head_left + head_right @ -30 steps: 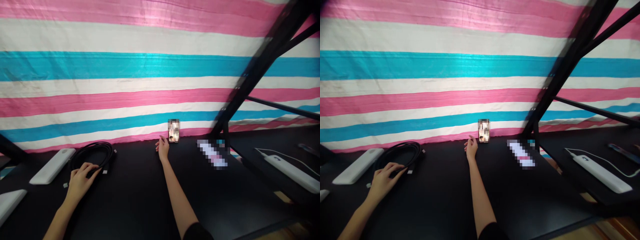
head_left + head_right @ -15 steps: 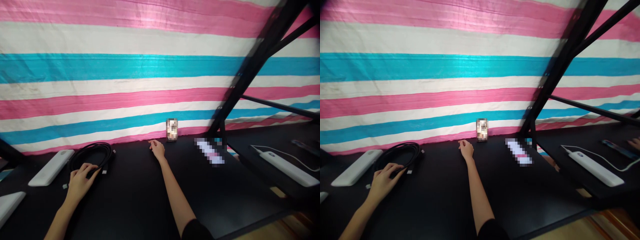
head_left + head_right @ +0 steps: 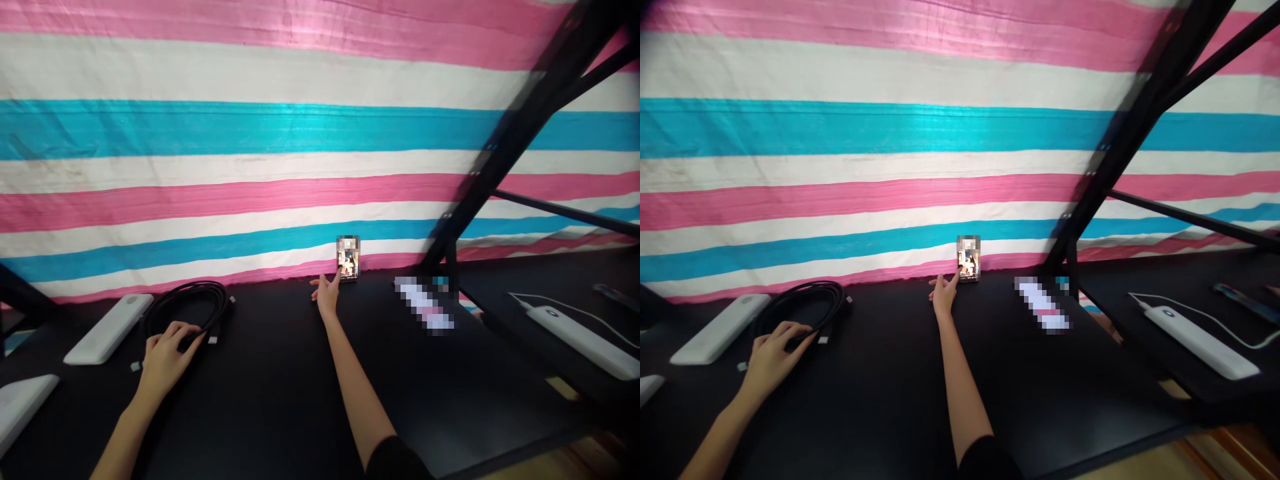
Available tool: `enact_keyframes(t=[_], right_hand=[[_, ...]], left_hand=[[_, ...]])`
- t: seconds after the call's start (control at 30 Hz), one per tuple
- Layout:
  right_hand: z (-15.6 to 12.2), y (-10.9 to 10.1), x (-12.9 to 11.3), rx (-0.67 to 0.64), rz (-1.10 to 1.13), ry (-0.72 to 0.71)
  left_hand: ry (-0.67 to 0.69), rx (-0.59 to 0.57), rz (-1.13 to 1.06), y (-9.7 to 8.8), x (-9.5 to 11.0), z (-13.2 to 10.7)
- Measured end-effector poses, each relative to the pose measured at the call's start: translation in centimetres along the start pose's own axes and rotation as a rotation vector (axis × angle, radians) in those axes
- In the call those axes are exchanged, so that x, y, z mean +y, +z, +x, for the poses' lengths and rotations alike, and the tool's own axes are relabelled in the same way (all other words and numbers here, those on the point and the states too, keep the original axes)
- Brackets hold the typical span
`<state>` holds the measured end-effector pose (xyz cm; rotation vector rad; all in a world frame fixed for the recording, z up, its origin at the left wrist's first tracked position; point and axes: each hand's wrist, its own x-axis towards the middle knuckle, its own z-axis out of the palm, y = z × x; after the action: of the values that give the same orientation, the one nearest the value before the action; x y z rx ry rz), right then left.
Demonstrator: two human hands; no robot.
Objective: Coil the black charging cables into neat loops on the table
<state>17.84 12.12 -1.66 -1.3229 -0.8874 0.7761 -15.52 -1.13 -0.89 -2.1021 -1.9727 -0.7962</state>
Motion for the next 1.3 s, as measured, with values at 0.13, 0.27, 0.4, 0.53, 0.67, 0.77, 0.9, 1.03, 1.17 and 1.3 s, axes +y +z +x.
enact_keyframes(t=[0.13, 0.27, 0.4, 0.53, 0.67, 0.77, 0.9, 1.03, 1.17, 1.3], right_hand=[[0.2, -0.2, -0.3, 0.026, 0.056, 0.032], [0.4, -0.2, -0.1, 0.048, 0.113, 0.015], [0.6, 0.0, 0.5, -0.070, -0.014, -0.073], [0.6, 0.1, 0.9, -0.160, -0.164, -0.106], [0.5, -0.1, 0.8, -0.251, -0.276, -0.118], [0.4, -0.2, 0.5, -0.296, -0.359, -0.129], [0.1, -0.3, 0.0, -0.319, -0.436, -0.135], [-0.1, -0.4, -0.4, -0.344, -0.486, -0.124], [-0.2, -0.6, -0.8, -0.394, -0.528, -0.095], [-0.2, -0.8, -1.6, -0.529, -0.588, -0.055]], left_hand=[[-0.006, 0.009, 0.000, 0.0, 0.0, 0.0], [-0.010, -0.001, 0.004, 0.1, 0.0, 0.0], [-0.002, -0.001, 0.013, 0.1, 0.0, 0.0], [0.001, 0.008, 0.023, 0.0, 0.2, 0.0], [0.005, 0.017, 0.034, -0.1, 0.3, 0.1], [0.015, 0.002, 0.044, -0.2, 0.4, 0.2], [0.041, 0.018, 0.094, -0.3, 0.6, 0.3], [0.054, 0.042, 0.092, -0.5, 0.6, 0.2], [-0.039, 0.081, -0.022, -1.1, 0.7, 0.5], [-0.145, 0.079, -0.123, -2.5, 0.9, 1.9]])
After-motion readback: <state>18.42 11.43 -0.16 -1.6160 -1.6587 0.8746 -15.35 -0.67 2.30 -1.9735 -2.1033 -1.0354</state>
